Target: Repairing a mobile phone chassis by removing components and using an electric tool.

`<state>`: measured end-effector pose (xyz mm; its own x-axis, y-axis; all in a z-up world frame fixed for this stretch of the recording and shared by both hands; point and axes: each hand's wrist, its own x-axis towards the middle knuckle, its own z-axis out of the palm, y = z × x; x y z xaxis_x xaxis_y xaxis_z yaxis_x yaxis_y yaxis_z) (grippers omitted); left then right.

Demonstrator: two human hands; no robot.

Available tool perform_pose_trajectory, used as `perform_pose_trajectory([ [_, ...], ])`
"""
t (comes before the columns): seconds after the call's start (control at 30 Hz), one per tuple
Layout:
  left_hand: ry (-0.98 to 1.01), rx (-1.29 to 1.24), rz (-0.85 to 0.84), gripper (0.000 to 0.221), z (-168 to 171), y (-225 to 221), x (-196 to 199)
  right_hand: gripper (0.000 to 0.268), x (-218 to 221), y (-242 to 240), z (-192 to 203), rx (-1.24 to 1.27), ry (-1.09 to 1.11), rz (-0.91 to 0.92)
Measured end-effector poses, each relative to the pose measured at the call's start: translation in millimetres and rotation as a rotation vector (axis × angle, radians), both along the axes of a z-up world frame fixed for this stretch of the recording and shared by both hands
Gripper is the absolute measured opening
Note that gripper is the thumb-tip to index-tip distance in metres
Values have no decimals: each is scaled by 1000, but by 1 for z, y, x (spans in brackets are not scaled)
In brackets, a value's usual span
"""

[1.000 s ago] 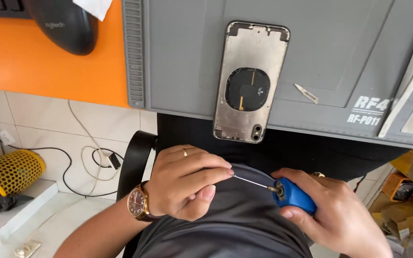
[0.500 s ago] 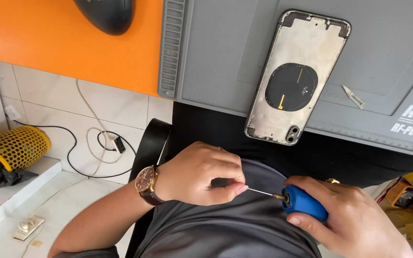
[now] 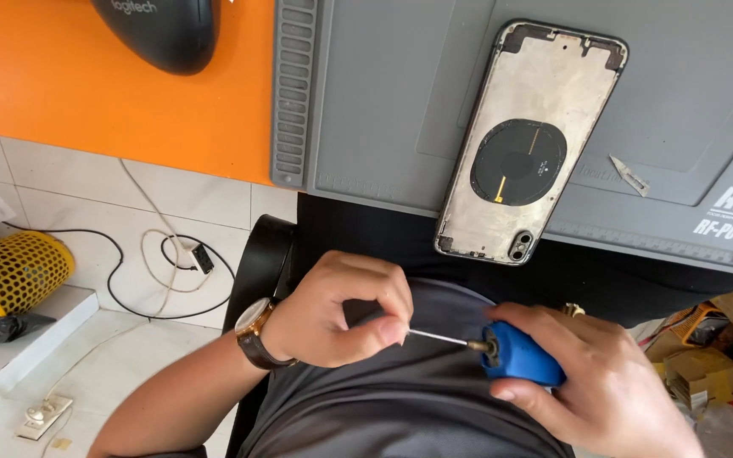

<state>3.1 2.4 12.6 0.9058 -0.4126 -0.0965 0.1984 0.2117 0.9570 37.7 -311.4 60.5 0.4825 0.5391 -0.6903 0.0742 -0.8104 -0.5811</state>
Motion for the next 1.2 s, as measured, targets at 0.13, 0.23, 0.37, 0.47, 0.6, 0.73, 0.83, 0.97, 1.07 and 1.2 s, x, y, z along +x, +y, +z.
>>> perform_pose_trajectory([
  [0.13,-183,136,229,47,11,-12,-2,72,-13,31,-4,220,-263,-240],
  [0.23,-257,287,368,37,27,-22,3,72,-24,47,-8,218,-467,-253],
  [0.37,-293,386,462,39,26,-30,3,69,-33,55,-12,182,-616,-253],
  [0.47,-297,430,452,38,29,-32,1,69,-42,53,-21,196,-786,-170],
  [0.6,-224,354,517,39,35,-42,0,58,-51,48,-31,131,-1012,-35],
  [0.73,-122,121,761,36,40,-60,8,60,-53,58,-29,174,-1152,100],
  [0.83,42,-38,984,35,51,-75,14,52,-41,65,-13,339,-1106,150],
  [0.97,-63,-52,1054,32,56,-59,24,50,-30,66,-5,425,-1163,136],
  [1.07,-162,-134,944,17,49,-10,15,44,-33,59,-11,464,-1123,202],
  [1.2,-346,-3,761,41,37,52,1,58,-48,28,-34,582,-794,0],
])
